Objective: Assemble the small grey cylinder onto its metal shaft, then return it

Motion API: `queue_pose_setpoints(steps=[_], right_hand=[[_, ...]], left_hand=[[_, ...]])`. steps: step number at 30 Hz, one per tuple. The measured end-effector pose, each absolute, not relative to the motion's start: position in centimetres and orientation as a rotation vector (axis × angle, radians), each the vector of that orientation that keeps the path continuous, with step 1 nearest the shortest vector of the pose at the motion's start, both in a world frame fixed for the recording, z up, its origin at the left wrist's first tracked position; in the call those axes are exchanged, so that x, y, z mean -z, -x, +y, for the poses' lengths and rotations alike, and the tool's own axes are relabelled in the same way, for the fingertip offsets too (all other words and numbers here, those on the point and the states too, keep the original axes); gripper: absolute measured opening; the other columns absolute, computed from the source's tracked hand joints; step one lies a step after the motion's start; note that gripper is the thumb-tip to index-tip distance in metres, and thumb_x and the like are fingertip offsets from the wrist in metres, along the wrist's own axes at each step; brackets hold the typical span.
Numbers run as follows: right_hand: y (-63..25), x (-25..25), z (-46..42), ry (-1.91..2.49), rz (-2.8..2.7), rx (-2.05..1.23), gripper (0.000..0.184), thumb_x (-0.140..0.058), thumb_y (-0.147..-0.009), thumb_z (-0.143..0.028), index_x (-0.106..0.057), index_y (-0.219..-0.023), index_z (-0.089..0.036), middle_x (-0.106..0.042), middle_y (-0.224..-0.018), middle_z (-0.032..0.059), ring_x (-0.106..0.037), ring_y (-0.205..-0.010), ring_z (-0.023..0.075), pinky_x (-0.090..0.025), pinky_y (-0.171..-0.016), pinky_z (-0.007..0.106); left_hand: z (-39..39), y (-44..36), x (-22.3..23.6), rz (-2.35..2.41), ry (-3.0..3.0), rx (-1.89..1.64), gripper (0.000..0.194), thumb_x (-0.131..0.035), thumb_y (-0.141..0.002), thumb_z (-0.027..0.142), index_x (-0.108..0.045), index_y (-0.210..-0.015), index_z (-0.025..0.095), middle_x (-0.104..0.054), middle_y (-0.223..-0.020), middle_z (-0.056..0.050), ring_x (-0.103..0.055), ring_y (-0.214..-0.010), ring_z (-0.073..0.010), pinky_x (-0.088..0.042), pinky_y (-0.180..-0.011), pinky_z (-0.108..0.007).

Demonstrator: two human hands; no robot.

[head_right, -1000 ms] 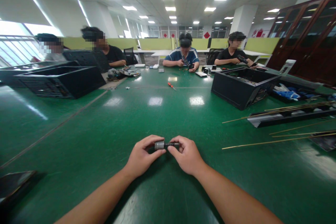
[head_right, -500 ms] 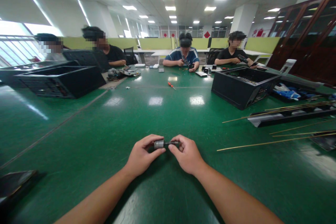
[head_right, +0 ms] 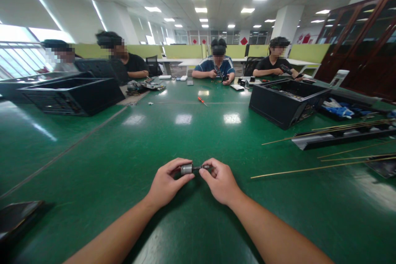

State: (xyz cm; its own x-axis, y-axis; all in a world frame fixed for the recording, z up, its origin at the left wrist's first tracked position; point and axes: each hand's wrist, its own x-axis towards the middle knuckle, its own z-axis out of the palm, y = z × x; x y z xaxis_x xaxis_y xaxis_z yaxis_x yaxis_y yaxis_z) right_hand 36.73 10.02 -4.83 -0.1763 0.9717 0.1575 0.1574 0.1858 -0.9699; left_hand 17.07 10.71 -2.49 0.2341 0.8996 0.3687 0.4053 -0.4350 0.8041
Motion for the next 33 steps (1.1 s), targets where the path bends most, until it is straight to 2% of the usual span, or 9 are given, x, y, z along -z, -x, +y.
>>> queue_pose_setpoints(steps=[33], right_hand=[[-36.86, 5.62, 10.58, 1.123, -1.420, -1.130, 0.025, -0.058, -0.086, -0.043, -0.058, -0.086, -0.017, -0.057, -0.072, -0.0007, -0.051, -0.058, 0.0123, -0.038, -0.053, 0.023]], left_hand=[[10.97, -16.97, 2.75, 1.210, -1.855, -1.152, 0.029, -0.075, -0.073, 0.030, -0.070, -0.100, 0.022, -0.069, -0.096, -0.005, -0.066, -0.089, -0.0191, -0.054, -0.081, -0.031]])
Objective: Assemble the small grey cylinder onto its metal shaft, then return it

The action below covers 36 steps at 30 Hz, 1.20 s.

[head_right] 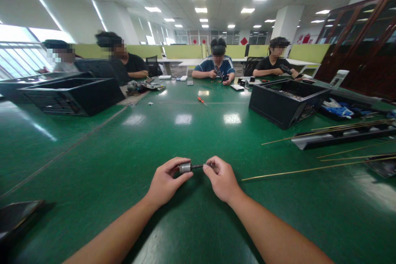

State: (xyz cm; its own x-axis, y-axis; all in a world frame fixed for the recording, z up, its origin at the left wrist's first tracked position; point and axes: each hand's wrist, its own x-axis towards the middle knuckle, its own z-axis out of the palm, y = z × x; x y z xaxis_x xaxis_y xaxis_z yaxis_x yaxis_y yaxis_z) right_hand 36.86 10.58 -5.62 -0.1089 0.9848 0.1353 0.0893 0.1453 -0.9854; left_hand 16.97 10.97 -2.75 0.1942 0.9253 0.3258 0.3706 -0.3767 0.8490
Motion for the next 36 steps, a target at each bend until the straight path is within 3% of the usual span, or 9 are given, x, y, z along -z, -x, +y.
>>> queue_pose_setpoints(steps=[17, 22, 28, 30, 33, 36], right_hand=[[-36.9, 5.3, 10.8, 1.128, -1.327, -1.163, 0.025, -0.057, -0.084, -0.043, -0.057, -0.083, -0.018, -0.064, -0.072, 0.0018, -0.050, -0.051, 0.0108, -0.037, -0.047, 0.022], [-37.0, 5.6, 11.0, 1.126, -1.254, -1.179, 0.028, -0.054, -0.087, -0.045, -0.057, -0.080, -0.017, -0.064, -0.068, 0.0014, -0.045, -0.044, 0.0089, -0.040, -0.049, 0.024], [-36.9, 5.2, 11.0, 1.119, -1.262, -1.171, 0.038, -0.051, -0.089, -0.052, -0.057, -0.073, -0.018, -0.053, -0.050, -0.0033, -0.043, -0.042, 0.0104, -0.041, -0.051, 0.025], [-36.9, 5.2, 11.0, 1.126, -1.289, -1.164, 0.043, -0.048, -0.089, -0.055, -0.058, -0.070, -0.018, -0.052, -0.048, -0.0031, -0.045, -0.043, 0.0110, -0.041, -0.052, 0.025], [-36.9, 5.3, 11.1, 1.115, -1.299, -1.185, 0.048, -0.045, -0.090, -0.058, -0.055, -0.066, -0.018, -0.056, -0.051, -0.0014, -0.044, -0.043, 0.0103, -0.041, -0.052, 0.025], [-36.8, 5.3, 11.3, 1.078, -1.286, -1.212, 0.046, -0.046, -0.089, -0.059, -0.053, -0.068, -0.018, -0.060, -0.056, -0.0003, -0.042, -0.041, 0.0090, -0.040, -0.051, 0.025]], left_hand=[[11.0, -17.0, 2.6, 1.230, -1.803, -1.179, 0.030, -0.074, -0.072, 0.032, -0.070, -0.099, 0.019, -0.070, -0.096, -0.007, -0.067, -0.090, -0.0212, -0.055, -0.082, -0.034], [11.5, -17.1, 3.2, 1.209, -1.605, -1.210, 0.037, -0.074, -0.073, 0.035, -0.063, -0.104, 0.017, -0.071, -0.098, -0.007, -0.068, -0.089, -0.0207, -0.053, -0.086, -0.035], [12.5, -16.4, 3.4, 1.313, -1.459, -1.326, 0.048, -0.051, -0.090, 0.041, -0.045, -0.130, 0.017, -0.068, -0.092, -0.005, -0.065, -0.076, -0.0147, -0.051, -0.067, -0.027], [12.7, -15.5, 2.9, 1.374, -1.383, -1.382, 0.048, -0.046, -0.092, 0.044, -0.046, -0.132, 0.018, -0.065, -0.092, -0.005, -0.064, -0.073, -0.0139, -0.048, -0.057, -0.024], [12.2, -13.4, 1.7, 1.430, -1.179, -1.433, 0.043, -0.054, -0.087, 0.044, -0.055, -0.119, 0.015, -0.062, -0.094, -0.006, -0.065, -0.077, -0.0144, -0.047, -0.055, -0.021], [10.7, -10.3, 0.3, 1.440, -1.008, -1.462, 0.039, -0.068, -0.079, 0.035, -0.055, -0.109, 0.014, -0.063, -0.099, -0.007, -0.068, -0.089, -0.0167, -0.055, -0.073, -0.025]])
